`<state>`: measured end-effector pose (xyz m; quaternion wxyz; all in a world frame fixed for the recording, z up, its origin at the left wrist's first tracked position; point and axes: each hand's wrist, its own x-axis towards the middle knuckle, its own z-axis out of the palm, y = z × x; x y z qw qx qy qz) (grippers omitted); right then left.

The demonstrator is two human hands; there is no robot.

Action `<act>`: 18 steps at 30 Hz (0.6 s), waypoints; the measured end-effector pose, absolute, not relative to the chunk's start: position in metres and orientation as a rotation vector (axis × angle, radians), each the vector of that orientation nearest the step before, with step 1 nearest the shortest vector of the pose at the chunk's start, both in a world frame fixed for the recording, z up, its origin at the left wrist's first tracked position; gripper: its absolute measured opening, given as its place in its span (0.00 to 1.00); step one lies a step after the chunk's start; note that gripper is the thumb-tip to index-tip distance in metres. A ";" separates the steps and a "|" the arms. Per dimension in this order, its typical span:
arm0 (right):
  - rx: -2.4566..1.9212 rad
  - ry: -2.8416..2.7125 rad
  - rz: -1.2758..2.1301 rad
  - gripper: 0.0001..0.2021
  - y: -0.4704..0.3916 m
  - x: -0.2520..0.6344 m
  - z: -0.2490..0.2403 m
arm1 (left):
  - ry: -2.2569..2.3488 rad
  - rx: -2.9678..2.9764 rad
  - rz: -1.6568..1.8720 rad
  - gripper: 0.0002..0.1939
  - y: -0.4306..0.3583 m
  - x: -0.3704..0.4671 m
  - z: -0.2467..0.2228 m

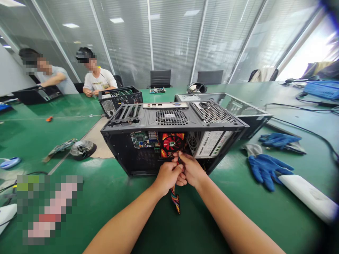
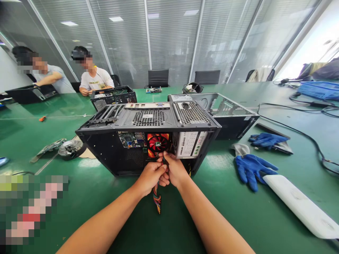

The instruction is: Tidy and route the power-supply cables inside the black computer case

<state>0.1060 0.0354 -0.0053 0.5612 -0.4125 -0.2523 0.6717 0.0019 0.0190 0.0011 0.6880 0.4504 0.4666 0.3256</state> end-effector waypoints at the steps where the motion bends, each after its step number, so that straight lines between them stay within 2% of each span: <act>1: -0.971 -0.593 1.579 0.11 0.035 0.106 -0.005 | 1.066 1.060 0.734 0.12 0.018 0.002 0.000; 11: -0.904 -0.535 1.709 0.09 0.034 0.107 0.001 | 0.595 0.522 0.530 0.10 0.026 -0.015 0.008; 18: -0.770 -0.619 1.847 0.13 0.031 0.110 0.004 | 0.452 0.367 0.456 0.09 0.028 -0.022 0.018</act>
